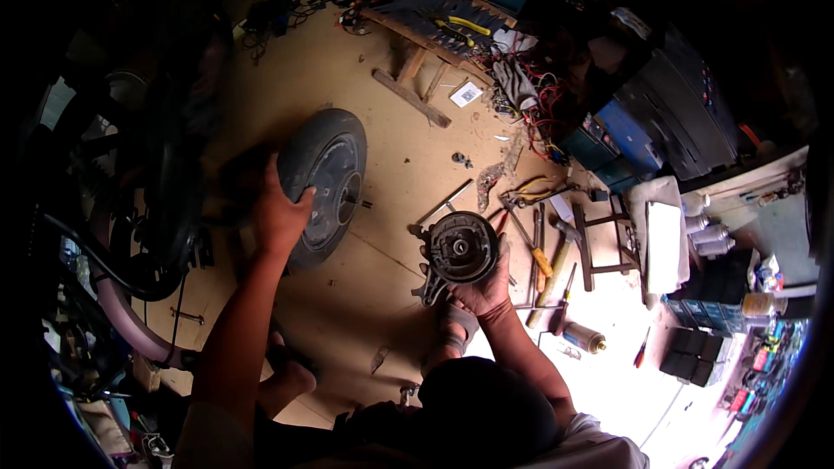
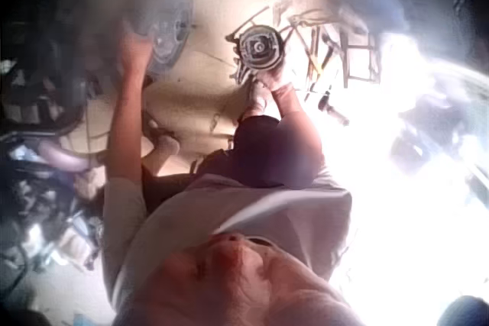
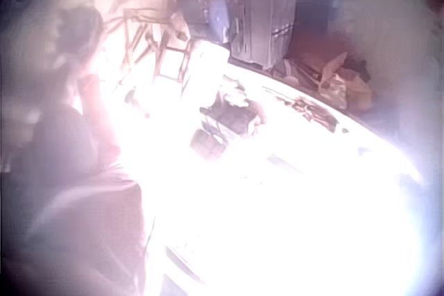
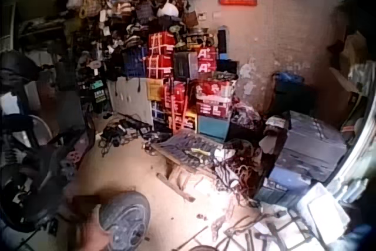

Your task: The person uses a wrench to loosen the rear wheel of a motorcycle, removes the axle, and pulls the wheel away from the frame before removing a hub component.

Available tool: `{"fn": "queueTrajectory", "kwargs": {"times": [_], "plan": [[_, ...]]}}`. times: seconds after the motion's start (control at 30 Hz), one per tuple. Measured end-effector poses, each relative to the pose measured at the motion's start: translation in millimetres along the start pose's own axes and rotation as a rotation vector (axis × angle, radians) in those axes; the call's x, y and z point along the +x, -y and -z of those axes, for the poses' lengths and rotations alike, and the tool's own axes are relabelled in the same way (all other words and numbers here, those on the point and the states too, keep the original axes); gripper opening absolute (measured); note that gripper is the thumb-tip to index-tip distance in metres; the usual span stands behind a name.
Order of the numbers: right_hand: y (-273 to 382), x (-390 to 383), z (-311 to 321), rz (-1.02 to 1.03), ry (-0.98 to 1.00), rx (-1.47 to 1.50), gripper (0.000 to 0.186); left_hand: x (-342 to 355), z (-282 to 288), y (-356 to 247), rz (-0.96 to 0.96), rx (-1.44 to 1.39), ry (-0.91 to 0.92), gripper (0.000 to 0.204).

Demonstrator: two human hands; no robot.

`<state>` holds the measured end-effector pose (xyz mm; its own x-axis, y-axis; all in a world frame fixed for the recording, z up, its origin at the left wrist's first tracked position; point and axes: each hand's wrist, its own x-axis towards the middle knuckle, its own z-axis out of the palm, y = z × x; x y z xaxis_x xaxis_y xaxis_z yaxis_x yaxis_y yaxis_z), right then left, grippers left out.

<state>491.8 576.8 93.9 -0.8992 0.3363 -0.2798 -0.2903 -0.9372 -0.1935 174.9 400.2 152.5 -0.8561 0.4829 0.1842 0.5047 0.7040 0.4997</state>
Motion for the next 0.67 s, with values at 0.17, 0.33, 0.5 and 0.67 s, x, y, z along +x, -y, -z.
{"fn": "queueTrajectory", "kwargs": {"times": [0.17, 0.33, 0.5, 0.67], "plan": [[17, -65, 7, 0.083, -0.13, -0.078, 0.092, -19, -3, 33, -0.112, -0.014, -0.064, 0.092], [13, -157, 69, 0.129, -0.407, -0.371, 0.074, -36, -3, 66, -0.115, -0.013, -0.063, 0.094], [-12, -294, 137, -0.071, -0.63, -0.714, 0.055, -50, -11, 66, -0.07, -0.18, 0.027, 0.1], [-10, -401, 144, -0.14, -0.582, -0.459, 0.051, -32, -39, 119, -0.267, -0.295, 0.019, 0.103]]}}
